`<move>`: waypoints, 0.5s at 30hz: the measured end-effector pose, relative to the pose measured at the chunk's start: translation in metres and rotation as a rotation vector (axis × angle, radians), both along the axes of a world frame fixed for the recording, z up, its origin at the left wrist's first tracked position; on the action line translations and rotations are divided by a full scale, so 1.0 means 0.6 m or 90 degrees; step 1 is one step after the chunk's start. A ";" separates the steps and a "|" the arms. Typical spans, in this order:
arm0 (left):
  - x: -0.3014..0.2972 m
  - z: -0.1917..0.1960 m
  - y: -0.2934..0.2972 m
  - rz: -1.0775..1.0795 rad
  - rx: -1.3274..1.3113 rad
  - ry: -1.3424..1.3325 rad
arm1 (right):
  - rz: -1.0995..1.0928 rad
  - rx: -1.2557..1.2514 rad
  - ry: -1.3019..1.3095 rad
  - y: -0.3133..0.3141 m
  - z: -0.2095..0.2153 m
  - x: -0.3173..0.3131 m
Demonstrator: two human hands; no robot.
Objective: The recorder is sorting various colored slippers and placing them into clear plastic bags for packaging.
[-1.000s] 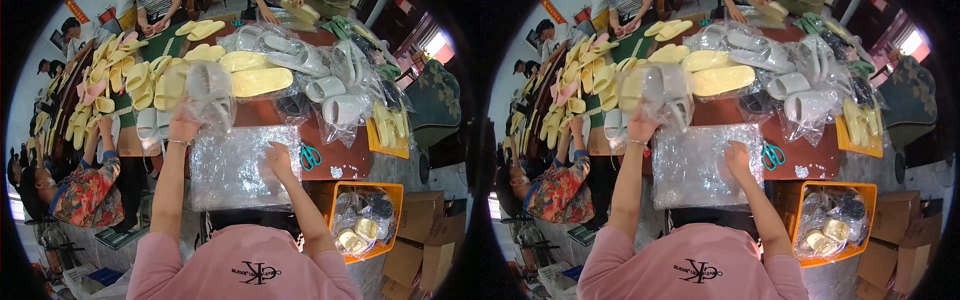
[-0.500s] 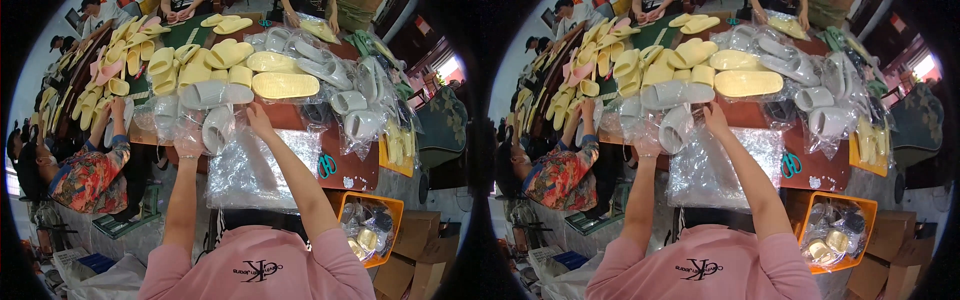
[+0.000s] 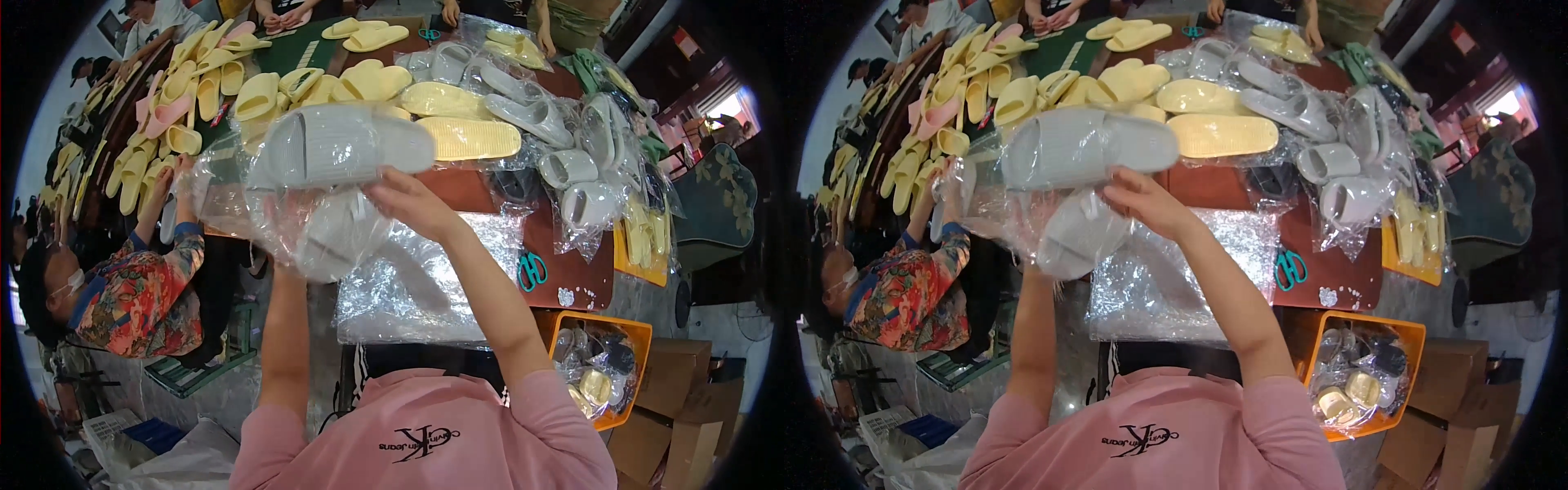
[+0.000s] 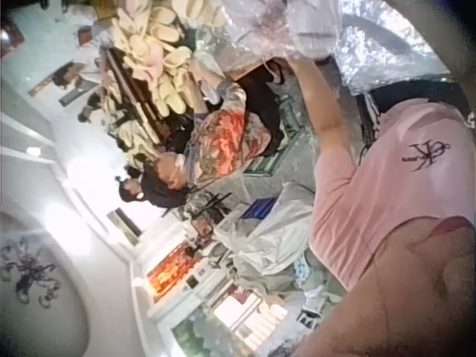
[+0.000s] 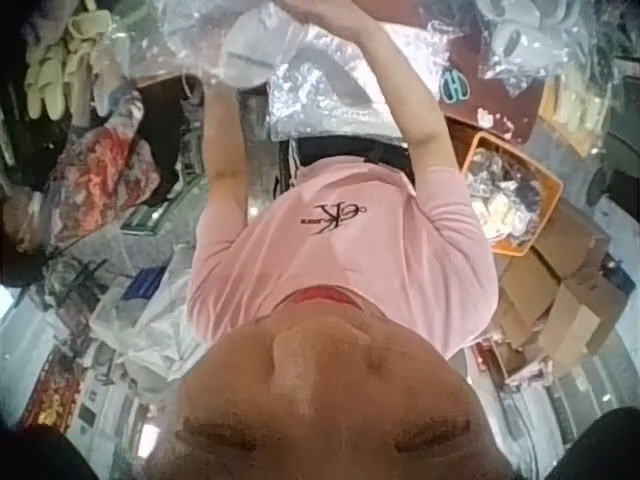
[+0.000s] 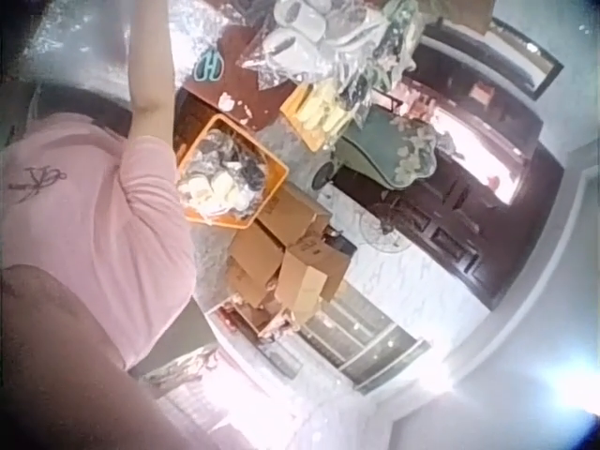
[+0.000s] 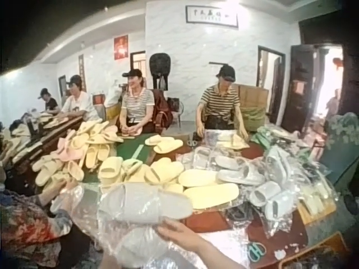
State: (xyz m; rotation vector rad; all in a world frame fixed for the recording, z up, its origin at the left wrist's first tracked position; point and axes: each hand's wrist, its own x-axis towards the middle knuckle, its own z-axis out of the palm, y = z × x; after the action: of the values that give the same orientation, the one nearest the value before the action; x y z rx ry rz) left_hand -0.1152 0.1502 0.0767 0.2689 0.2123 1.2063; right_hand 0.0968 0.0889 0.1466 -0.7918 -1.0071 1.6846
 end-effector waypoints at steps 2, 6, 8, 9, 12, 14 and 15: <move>0.030 0.040 -0.048 -0.084 -0.029 -0.105 | 0.057 -0.087 0.099 -0.053 0.021 0.021; 0.064 0.049 -0.097 -0.189 -0.043 -0.076 | -0.064 -0.133 0.196 -0.137 -0.008 0.041; 0.022 -0.105 -0.048 -0.122 -0.255 0.266 | -0.176 -0.196 0.096 -0.165 -0.021 0.062; 0.093 0.039 -0.094 -0.121 -0.354 0.139 | -0.263 -0.237 0.013 -0.187 -0.021 0.085; 0.036 -0.003 -0.102 -0.289 -0.113 0.027 | -0.358 -0.219 -0.026 -0.231 -0.005 0.104; 0.027 -0.005 -0.104 -0.342 -0.092 0.106 | -0.398 -0.224 -0.179 -0.252 -0.022 0.122; 0.031 0.000 -0.110 -0.343 -0.116 0.111 | -0.412 -0.235 -0.224 -0.259 -0.016 0.122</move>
State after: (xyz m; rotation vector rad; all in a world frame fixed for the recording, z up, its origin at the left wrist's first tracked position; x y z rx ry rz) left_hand -0.0968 0.0840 0.0767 0.2520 0.3729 0.6247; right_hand 0.1702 -0.0663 0.1371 -1.5122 -0.5637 1.1898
